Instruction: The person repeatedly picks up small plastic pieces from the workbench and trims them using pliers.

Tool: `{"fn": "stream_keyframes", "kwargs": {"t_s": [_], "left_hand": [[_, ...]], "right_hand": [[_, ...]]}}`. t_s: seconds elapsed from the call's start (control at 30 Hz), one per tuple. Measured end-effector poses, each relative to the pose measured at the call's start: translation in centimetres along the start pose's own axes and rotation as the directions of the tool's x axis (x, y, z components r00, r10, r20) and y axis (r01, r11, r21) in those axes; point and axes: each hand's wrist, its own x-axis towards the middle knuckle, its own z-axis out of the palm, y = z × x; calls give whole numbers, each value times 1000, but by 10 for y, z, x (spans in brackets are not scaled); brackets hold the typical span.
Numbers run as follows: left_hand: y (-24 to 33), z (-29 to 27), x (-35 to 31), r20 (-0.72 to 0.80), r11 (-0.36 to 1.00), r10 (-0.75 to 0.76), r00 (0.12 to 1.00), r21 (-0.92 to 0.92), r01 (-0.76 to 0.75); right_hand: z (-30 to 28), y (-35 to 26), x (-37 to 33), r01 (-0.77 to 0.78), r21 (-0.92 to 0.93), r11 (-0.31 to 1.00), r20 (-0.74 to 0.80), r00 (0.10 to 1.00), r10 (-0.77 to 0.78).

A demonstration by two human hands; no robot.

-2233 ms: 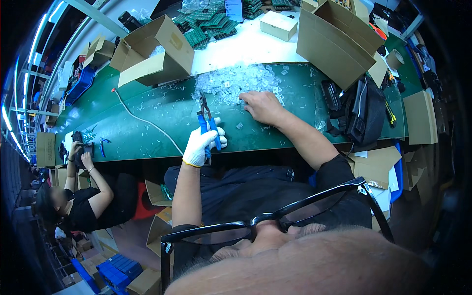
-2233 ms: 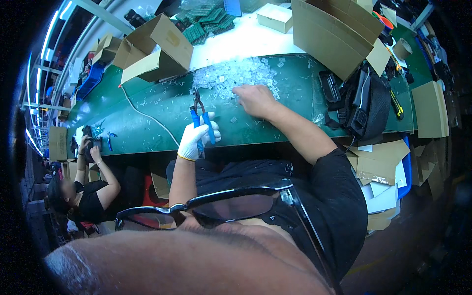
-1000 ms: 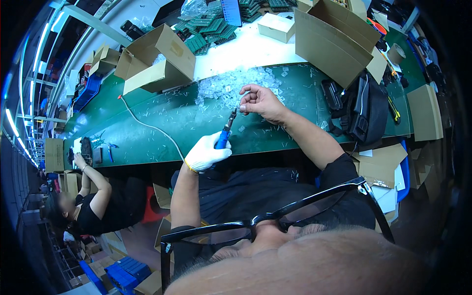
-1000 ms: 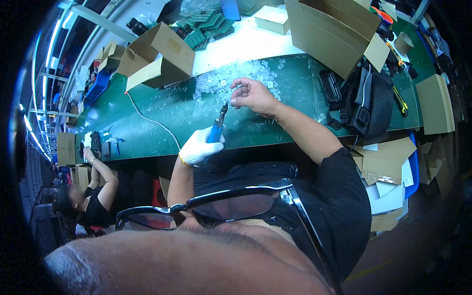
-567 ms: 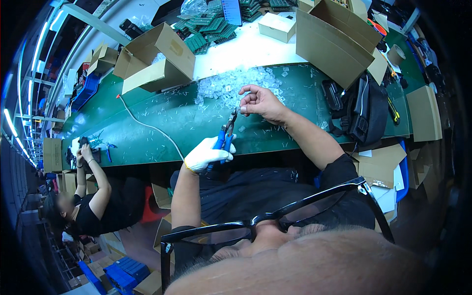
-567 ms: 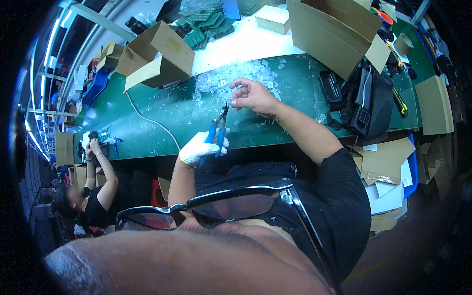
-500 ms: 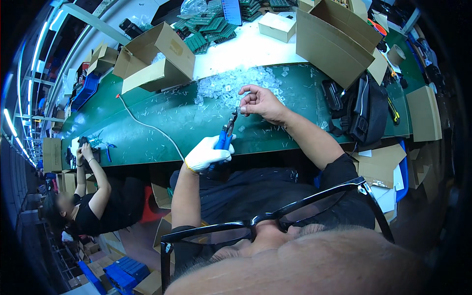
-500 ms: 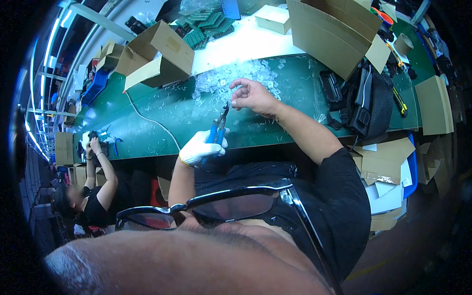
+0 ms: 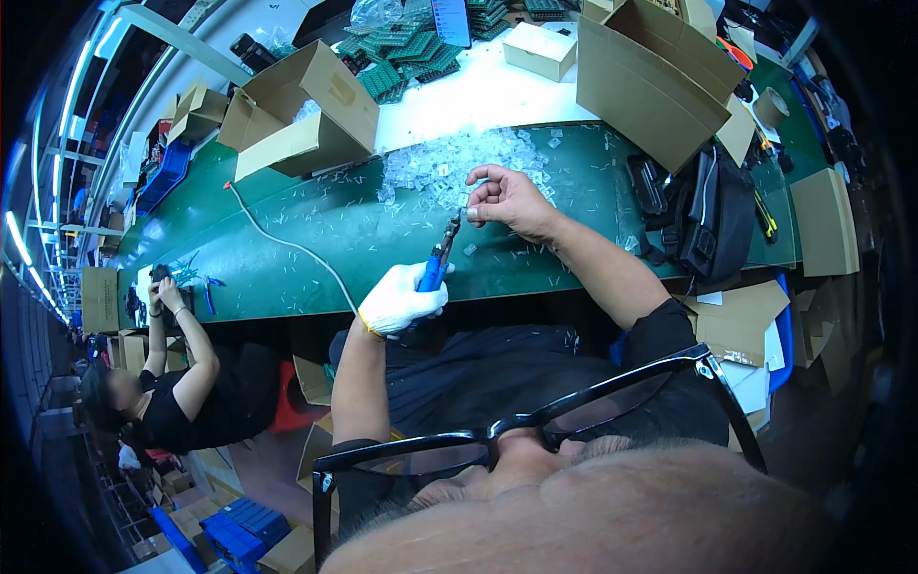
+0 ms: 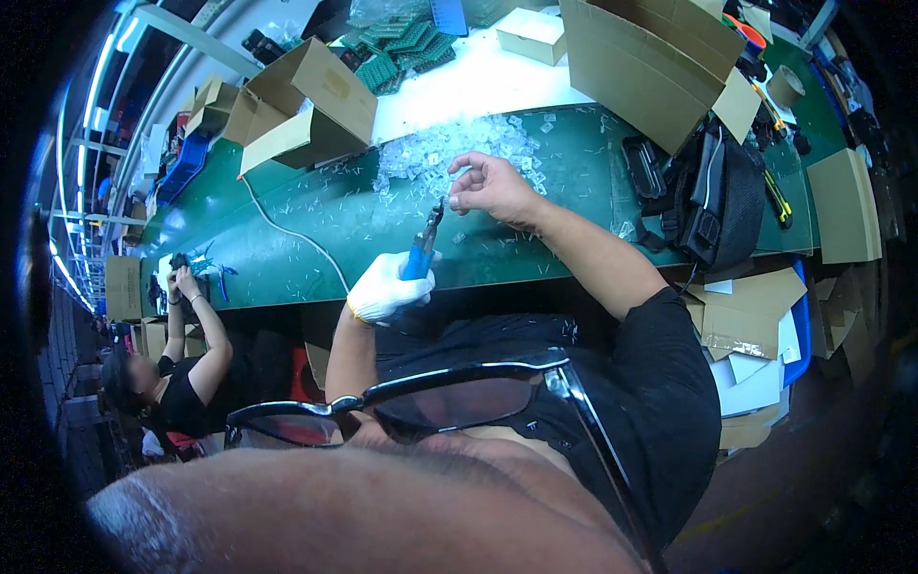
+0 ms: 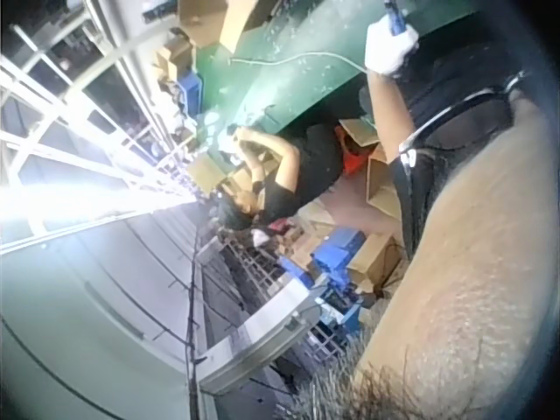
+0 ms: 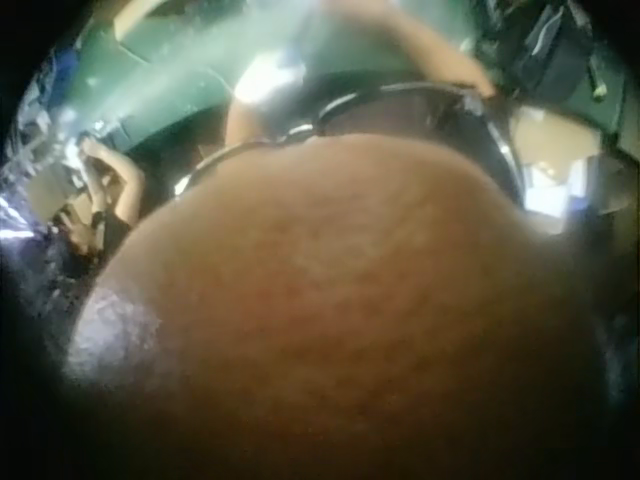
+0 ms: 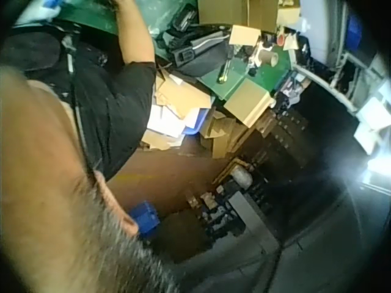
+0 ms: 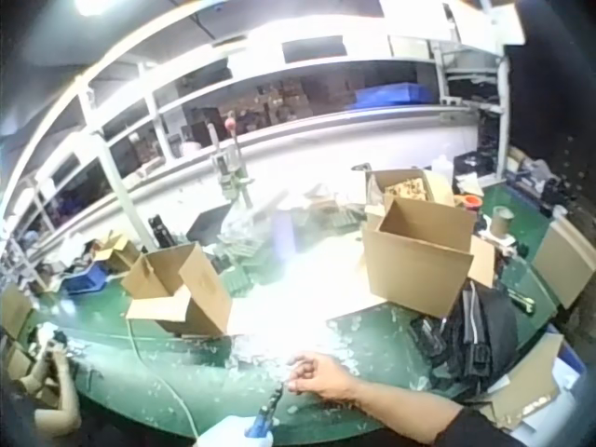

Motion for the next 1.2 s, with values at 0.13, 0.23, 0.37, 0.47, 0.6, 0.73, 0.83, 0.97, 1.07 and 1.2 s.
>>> {"fn": "stream_keyframes", "kwargs": {"t_s": [0.13,0.23,0.37,0.47,0.6,0.73,0.83,0.97,1.07,1.2], "left_hand": [[23,9,-6,-117,984,-135,984,96,147],[8,5,-2,-129,995,-90,988,38,96],[-18,-5,17,-190,981,26,981,-186,-61],[-33,-18,13,-205,906,56,977,-401,-136],[-39,-22,13,-193,871,60,979,-469,-146],[-35,-20,14,-201,870,42,979,-475,-135],[-36,-22,14,-195,877,42,980,-462,-129],[-38,-22,12,-184,855,54,981,-499,-141],[-38,-21,13,-187,850,50,981,-508,-140],[-33,-19,12,-188,856,31,982,-502,-123]], "right_hand": [[-2,1,0,-2,-12,1000,3,1000,2],[0,1,1,-5,-10,1000,-6,1000,5],[-11,13,2,40,-173,984,-17,999,-44],[4,12,-2,241,-693,679,140,969,-201],[13,11,-6,342,-826,449,308,940,-149],[2,6,1,336,-864,376,137,874,-465],[-2,3,3,303,-931,205,175,860,-479],[8,3,2,283,-950,132,204,883,-423],[11,3,3,257,-958,126,193,905,-378],[8,6,2,245,-961,126,180,906,-384]]}}
